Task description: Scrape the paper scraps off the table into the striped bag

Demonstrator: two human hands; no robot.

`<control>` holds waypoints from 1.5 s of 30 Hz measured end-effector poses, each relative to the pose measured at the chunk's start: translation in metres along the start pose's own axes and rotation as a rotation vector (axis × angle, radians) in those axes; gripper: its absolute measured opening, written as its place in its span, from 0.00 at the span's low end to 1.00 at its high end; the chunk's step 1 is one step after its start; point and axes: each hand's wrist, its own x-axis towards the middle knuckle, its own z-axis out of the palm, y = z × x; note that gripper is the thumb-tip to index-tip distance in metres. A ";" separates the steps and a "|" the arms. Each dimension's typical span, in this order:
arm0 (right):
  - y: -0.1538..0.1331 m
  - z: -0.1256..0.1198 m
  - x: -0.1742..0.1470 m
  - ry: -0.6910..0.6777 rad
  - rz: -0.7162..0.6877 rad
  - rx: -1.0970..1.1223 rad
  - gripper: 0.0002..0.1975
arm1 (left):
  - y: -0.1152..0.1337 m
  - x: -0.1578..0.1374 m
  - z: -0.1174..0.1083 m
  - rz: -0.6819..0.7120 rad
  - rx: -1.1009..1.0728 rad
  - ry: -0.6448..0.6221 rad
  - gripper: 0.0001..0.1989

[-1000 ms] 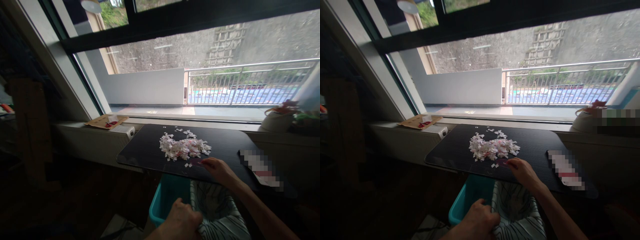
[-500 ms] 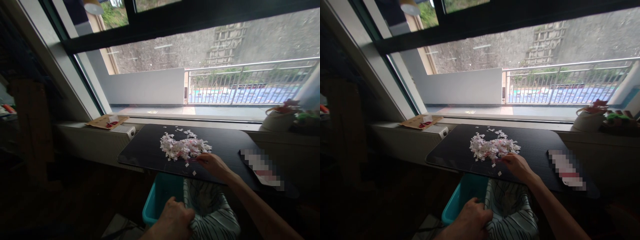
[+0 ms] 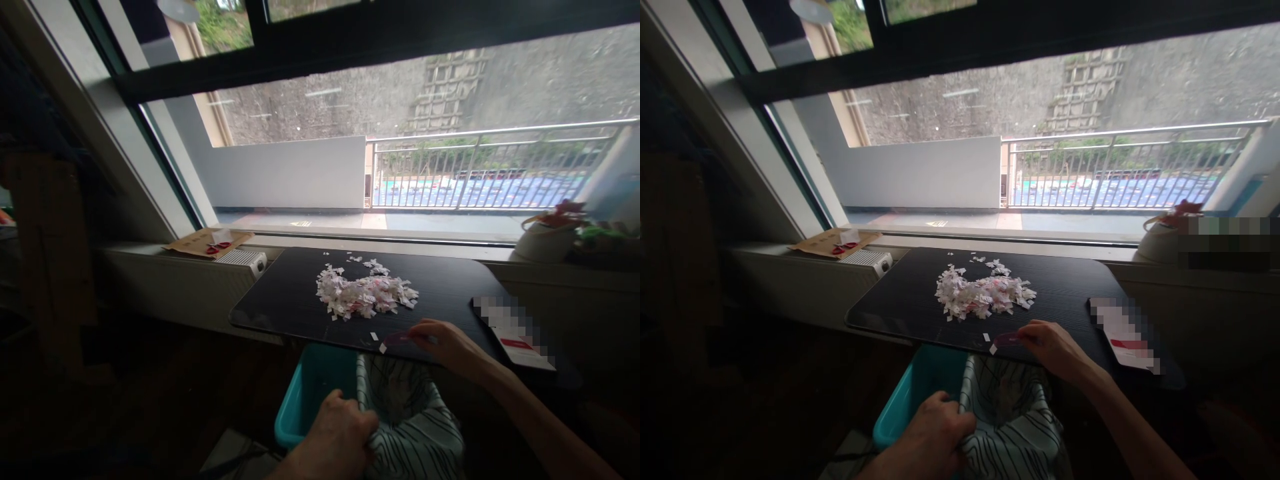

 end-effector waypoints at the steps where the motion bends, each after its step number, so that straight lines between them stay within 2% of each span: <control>1: -0.001 0.000 -0.001 -0.010 0.003 0.025 0.14 | 0.000 0.000 -0.001 0.001 -0.005 -0.004 0.05; 8: -0.003 0.010 0.016 0.072 0.009 0.012 0.14 | 0.000 -0.001 -0.004 -0.013 0.009 -0.014 0.07; 12: 0.001 0.019 0.025 0.068 0.015 0.011 0.15 | -0.004 -0.001 -0.001 -0.026 0.002 -0.021 0.07; 17: 0.001 0.015 0.013 -0.032 -0.007 0.048 0.13 | -0.006 -0.004 0.000 -0.029 -0.037 0.006 0.05; 22: -0.009 0.013 0.005 -0.002 0.013 0.067 0.13 | -0.004 -0.004 -0.001 -0.030 -0.024 0.014 0.05; 28: -0.016 0.018 0.002 -0.029 -0.016 0.102 0.11 | -0.006 -0.007 -0.001 -0.040 -0.006 0.024 0.05; 32: -0.012 0.015 0.001 0.037 0.010 0.045 0.13 | -0.005 -0.004 -0.003 -0.034 0.010 0.022 0.05; 36: 0.003 0.007 -0.002 -0.003 0.040 0.052 0.13 | 0.000 0.005 -0.002 0.023 0.049 -0.013 0.08; 38: 0.014 0.002 -0.004 0.061 0.077 0.060 0.13 | 0.005 0.009 -0.002 0.060 0.079 -0.036 0.09; 42: 0.040 -0.003 -0.004 0.326 0.239 0.023 0.16 | 0.019 0.015 -0.004 0.144 0.150 -0.089 0.12; 45: 0.054 -0.002 0.002 0.407 0.280 0.004 0.17 | 0.027 0.021 -0.004 0.186 0.201 -0.135 0.10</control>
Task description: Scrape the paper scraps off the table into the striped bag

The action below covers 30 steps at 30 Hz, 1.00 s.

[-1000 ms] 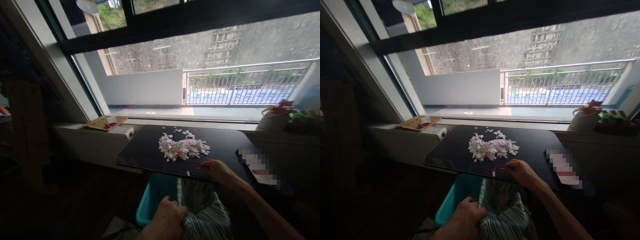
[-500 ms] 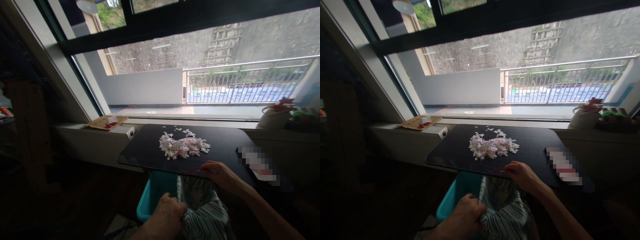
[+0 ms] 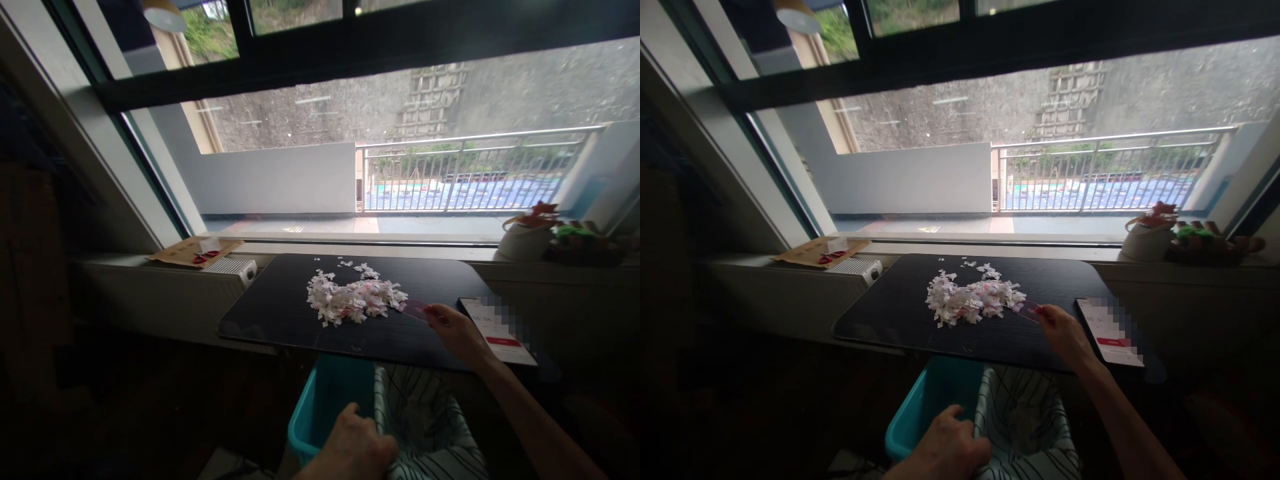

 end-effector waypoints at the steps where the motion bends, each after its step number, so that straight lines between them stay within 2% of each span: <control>1: 0.002 0.003 0.003 0.003 -0.010 -0.002 0.17 | 0.001 0.003 0.000 0.005 0.016 -0.018 0.10; 4: 0.000 0.015 0.014 -0.009 -0.054 -0.015 0.18 | 0.003 0.013 0.004 0.018 0.065 -0.046 0.09; 8: -0.012 0.029 0.021 -0.044 -0.100 -0.037 0.18 | -0.002 0.021 0.020 0.051 0.116 0.010 0.07; 13: -0.024 0.026 0.012 -0.145 -0.163 -0.036 0.16 | -0.009 0.022 0.036 0.060 0.112 0.101 0.05; 17: -0.027 0.020 0.004 -0.145 -0.162 -0.042 0.17 | -0.009 0.019 0.029 0.056 0.059 0.090 0.07; 24: -0.029 0.023 -0.006 -0.192 -0.189 -0.010 0.16 | -0.007 0.014 0.025 0.013 0.001 0.048 0.07; 30: -0.025 0.015 -0.016 -0.193 -0.147 -0.050 0.15 | -0.005 0.010 0.019 -0.002 -0.014 0.041 0.08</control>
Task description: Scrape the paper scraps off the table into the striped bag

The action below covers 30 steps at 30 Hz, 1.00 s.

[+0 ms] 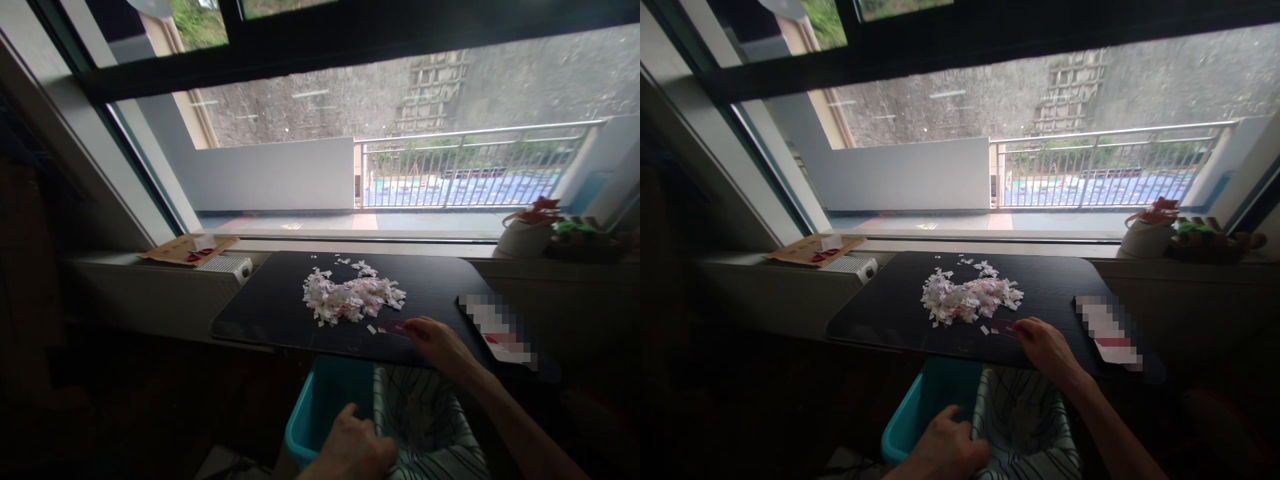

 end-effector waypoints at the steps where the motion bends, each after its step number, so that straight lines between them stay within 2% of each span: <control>1: 0.000 -0.001 -0.001 0.002 0.000 -0.001 0.15 | 0.001 -0.001 -0.003 0.002 0.004 -0.010 0.09; 8: -0.001 -0.005 0.000 0.000 -0.016 0.024 0.15 | 0.001 -0.006 -0.012 -0.025 -0.017 -0.038 0.13; 14: 0.001 -0.020 -0.025 -0.114 -0.020 0.042 0.13 | -0.005 -0.016 -0.012 -0.093 -0.113 0.086 0.08; 17: -0.003 -0.029 -0.034 -0.157 -0.023 0.052 0.13 | -0.006 -0.017 -0.015 -0.097 -0.143 0.093 0.06; 22: -0.011 -0.024 -0.025 -0.110 -0.035 0.045 0.14 | -0.005 -0.017 -0.017 -0.105 -0.141 0.072 0.07; 30: -0.017 -0.029 -0.032 -0.187 -0.072 0.021 0.13 | -0.010 -0.018 -0.013 -0.115 -0.138 0.092 0.07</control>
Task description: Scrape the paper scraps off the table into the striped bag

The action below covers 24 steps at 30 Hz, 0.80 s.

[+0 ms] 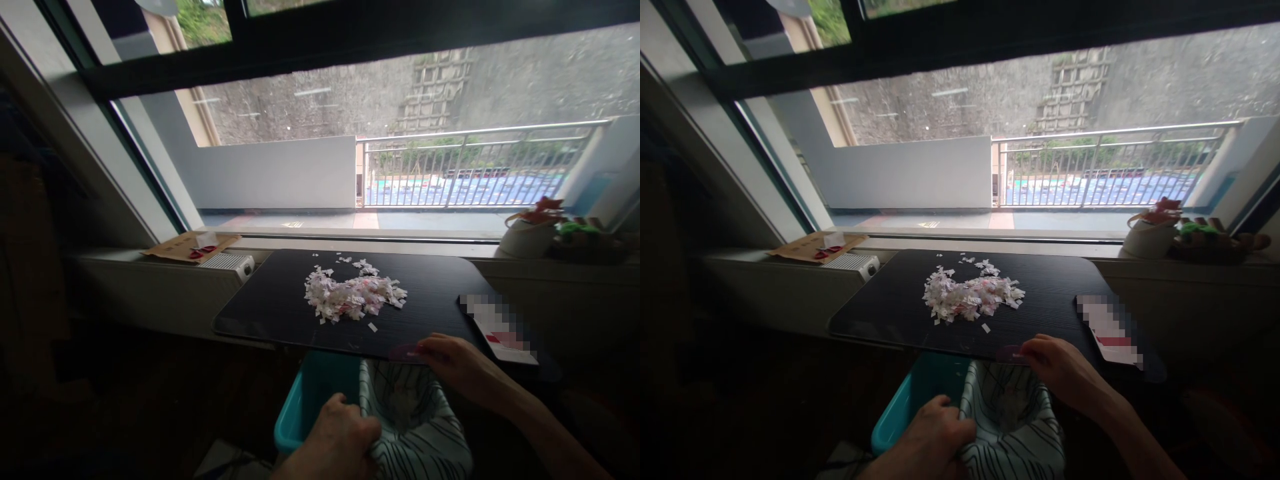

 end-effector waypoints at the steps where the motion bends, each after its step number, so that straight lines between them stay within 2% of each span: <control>1: 0.000 0.000 0.001 0.019 -0.001 0.003 0.13 | 0.000 0.001 -0.001 0.004 -0.008 -0.015 0.08; 5: 0.001 0.010 0.022 0.136 0.002 0.032 0.15 | 0.001 0.004 -0.007 0.011 -0.002 -0.069 0.09; 10: 0.004 0.025 0.048 0.150 0.022 0.033 0.16 | 0.003 0.001 -0.009 -0.014 0.030 -0.082 0.10; 17: 0.015 0.013 0.031 0.149 0.094 -0.030 0.15 | 0.001 0.000 -0.008 0.010 -0.022 -0.063 0.09; 24: 0.012 0.002 0.023 0.093 0.116 0.001 0.15 | 0.001 0.002 -0.010 0.000 -0.034 -0.081 0.09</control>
